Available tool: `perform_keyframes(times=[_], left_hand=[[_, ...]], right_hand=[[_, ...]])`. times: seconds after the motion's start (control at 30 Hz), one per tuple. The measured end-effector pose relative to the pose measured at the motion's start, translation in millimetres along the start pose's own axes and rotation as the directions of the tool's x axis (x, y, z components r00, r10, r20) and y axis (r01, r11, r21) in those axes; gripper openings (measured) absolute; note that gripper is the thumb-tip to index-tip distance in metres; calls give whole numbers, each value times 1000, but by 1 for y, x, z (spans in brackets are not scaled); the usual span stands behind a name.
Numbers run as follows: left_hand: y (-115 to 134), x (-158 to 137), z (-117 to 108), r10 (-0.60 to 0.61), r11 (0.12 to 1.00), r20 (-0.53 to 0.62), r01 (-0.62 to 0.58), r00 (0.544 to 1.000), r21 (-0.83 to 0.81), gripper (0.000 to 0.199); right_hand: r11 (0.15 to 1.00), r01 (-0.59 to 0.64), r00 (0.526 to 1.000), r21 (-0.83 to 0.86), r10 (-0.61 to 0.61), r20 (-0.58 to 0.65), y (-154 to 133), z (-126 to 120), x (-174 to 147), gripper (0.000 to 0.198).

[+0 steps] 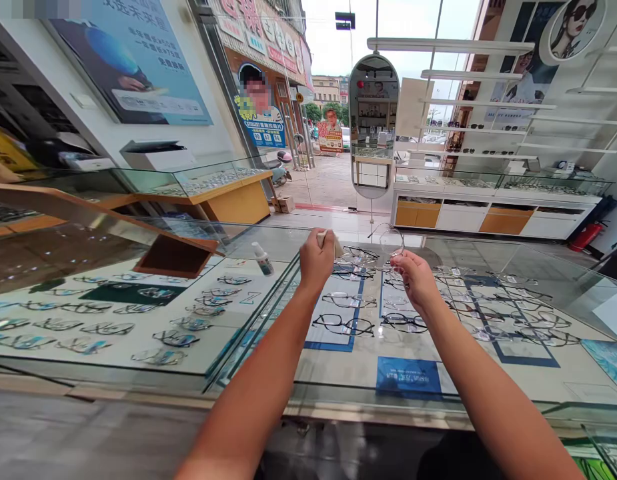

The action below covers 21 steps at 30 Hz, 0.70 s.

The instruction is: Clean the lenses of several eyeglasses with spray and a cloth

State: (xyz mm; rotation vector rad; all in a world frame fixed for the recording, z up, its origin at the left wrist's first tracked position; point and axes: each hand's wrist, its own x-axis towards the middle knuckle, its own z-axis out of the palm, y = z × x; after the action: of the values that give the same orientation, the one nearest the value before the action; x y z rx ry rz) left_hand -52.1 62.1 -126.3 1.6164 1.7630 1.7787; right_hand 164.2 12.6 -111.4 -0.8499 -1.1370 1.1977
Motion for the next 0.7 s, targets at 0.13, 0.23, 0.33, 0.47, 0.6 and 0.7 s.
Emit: perform_keyframes(times=[0.13,0.23,0.33,0.47,0.6,0.7], left_hand=[[-15,8,-4,-98,930,-41,106,994,351,25],[-26,10,-4,-202,848,-13,181,979,499,34],[-32,9,-1,-263,777,-7,216,965,592,47],[-27,4,5,-84,839,12,65,996,541,51],[-10,-8,9,224,894,45,-224,974,387,45],[2,-23,12,448,848,104,-459,888,266,54]], right_hand=[[1000,1,1000,22,-1,9,-2,0,0,22],[999,6,1000,54,-7,21,-1,-1,0,18],[999,26,999,41,-27,35,1,-2,2,15],[997,71,996,-18,-70,54,3,-3,3,18],[981,134,989,-142,-125,73,2,-2,1,20],[951,190,981,-244,-177,75,1,-2,-1,17]])
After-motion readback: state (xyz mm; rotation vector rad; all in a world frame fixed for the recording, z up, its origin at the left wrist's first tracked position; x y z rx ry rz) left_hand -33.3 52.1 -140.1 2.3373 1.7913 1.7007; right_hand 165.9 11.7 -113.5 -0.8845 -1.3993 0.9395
